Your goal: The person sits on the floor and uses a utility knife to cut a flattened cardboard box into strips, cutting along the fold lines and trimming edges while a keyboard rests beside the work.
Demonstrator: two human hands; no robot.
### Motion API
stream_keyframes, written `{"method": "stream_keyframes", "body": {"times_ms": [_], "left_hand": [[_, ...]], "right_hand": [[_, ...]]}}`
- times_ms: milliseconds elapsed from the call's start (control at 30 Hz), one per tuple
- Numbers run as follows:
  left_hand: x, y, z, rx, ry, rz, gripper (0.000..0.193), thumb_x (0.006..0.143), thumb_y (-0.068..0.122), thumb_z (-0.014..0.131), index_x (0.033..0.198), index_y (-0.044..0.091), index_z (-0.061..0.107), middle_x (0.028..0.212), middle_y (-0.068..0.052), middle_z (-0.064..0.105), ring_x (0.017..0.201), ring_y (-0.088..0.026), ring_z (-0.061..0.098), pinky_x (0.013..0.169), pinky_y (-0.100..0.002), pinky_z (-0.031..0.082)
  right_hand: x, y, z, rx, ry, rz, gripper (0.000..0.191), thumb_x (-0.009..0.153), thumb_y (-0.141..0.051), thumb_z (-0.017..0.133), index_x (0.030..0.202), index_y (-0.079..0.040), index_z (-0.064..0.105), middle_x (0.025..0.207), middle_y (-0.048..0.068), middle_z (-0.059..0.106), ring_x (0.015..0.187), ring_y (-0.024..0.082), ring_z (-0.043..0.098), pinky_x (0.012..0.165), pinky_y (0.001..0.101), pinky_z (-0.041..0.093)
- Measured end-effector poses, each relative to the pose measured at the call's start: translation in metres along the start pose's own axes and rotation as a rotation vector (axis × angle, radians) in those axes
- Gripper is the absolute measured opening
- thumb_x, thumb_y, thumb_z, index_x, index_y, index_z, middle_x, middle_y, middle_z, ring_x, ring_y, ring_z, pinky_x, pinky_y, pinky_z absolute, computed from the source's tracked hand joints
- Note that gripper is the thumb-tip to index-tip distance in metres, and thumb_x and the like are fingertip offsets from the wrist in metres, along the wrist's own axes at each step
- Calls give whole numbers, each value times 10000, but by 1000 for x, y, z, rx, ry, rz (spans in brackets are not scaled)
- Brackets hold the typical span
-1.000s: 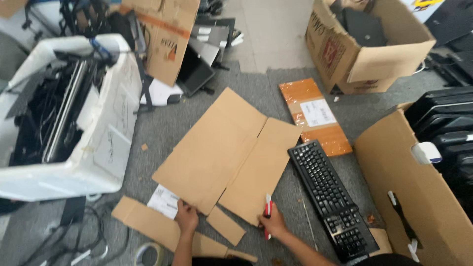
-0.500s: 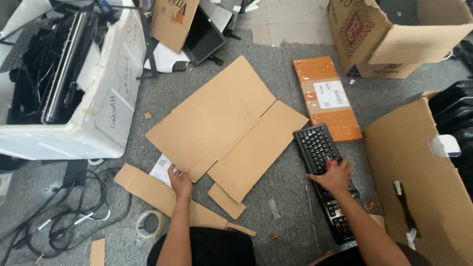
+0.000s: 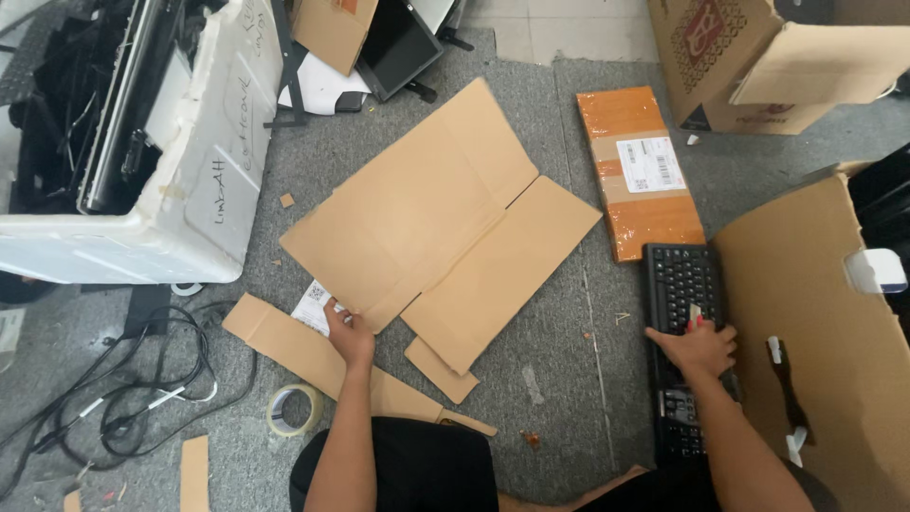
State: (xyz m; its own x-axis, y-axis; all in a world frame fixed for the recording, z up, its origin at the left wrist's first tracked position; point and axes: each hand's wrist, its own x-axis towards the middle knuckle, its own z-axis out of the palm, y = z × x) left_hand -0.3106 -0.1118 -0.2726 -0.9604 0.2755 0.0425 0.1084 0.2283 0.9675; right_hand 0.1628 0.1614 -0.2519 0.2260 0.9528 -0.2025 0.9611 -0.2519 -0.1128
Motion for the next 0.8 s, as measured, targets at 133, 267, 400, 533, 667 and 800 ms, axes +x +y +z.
{"method": "stream_keyframes", "body": {"times_ms": [133,267,400,533,667,800], "left_hand": [[1,-10,1,-19,-99,-159,608,942,-51,604,1524,44,455,958,-107,700,807,-169,644,682,-296,521],[2,-13,5,-150,-222,-324,668,956,-31,607,1583,101,420,904,-95,689,744,-157,618,630,-305,498],[-1,-14,11,-285,-333,-202,638,932,-23,588,1547,59,437,999,-39,737,842,-113,686,700,-258,551],[-7,-16,17,-201,-348,-31,637,931,-21,608,1542,23,435,1018,-78,715,880,-138,680,741,-272,564],[-16,-13,21,29,-305,3,603,967,21,630,1535,14,428,1039,-145,724,931,-192,717,819,-281,555],[-23,-8,22,379,-203,182,731,888,100,711,1554,13,423,1313,-231,548,1198,-353,540,1032,-489,440]], "right_hand": [[-5,0,2,9,20,96,1123,506,-634,961,1346,14,593,1535,269,312,1387,500,356,1147,655,275],[-28,-20,6,12,430,-271,799,631,-516,946,1142,35,677,1438,275,420,1367,457,410,1082,627,337],[-66,-60,-22,488,513,-566,470,882,-321,859,1063,26,599,1380,227,506,1236,387,513,1028,500,439],[-112,-113,-54,580,611,-961,399,889,-114,831,771,-37,457,1341,195,548,1306,359,523,1061,443,459],[-152,-168,-28,499,-315,-628,513,918,-314,647,1382,-118,548,1204,202,689,1117,337,673,986,446,533],[-162,-189,25,311,-129,-1273,819,774,-377,822,1350,99,486,1467,293,446,1385,424,387,1130,568,278]]}}
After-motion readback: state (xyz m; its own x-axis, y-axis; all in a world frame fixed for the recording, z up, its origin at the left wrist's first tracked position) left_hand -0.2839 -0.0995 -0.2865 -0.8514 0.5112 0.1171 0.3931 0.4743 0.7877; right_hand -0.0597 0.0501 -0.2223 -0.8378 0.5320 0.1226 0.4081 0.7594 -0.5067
